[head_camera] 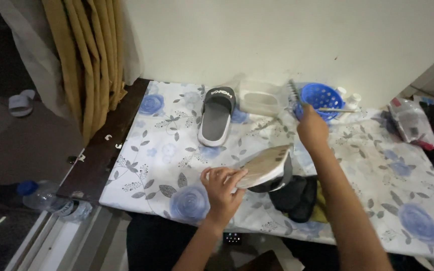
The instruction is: The person scrubs the white midsole of a grey HOKA slide with a yellow brush, then switches to a green brush to scrub the sole. The person holds the slide with the left hand and scrubs with the right hand throughout.
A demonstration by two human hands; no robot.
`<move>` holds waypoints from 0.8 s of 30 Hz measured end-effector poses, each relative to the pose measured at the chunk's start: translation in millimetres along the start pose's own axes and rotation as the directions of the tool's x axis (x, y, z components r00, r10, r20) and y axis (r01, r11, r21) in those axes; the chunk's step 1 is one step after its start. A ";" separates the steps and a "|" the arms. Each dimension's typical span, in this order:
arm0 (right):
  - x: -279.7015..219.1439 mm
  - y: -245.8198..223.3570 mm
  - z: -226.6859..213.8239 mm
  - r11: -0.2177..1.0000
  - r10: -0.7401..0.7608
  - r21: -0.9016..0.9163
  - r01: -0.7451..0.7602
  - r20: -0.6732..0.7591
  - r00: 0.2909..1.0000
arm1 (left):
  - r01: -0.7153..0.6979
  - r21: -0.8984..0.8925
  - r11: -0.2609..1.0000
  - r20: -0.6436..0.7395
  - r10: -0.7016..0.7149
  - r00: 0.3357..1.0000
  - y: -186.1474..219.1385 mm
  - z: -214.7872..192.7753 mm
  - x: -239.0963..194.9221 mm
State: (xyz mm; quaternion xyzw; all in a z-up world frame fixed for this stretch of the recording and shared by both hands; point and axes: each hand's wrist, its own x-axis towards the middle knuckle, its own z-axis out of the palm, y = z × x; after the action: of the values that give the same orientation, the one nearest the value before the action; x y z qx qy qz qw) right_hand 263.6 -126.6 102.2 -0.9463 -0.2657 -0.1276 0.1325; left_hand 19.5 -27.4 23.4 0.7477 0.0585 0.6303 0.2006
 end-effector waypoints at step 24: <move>-188.0 67.6 -19.1 0.557 0.168 0.831 -0.014 -0.096 0.981 | 0.049 -0.224 0.973 0.327 0.027 0.945 55.3 17.3 102.4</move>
State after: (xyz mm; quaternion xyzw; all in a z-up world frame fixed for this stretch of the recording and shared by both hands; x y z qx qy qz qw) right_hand 141.3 -276.5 48.9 -0.7724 -0.2334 -0.0588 0.5877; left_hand 47.5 -46.9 136.0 0.8137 -0.0444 0.4983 0.2958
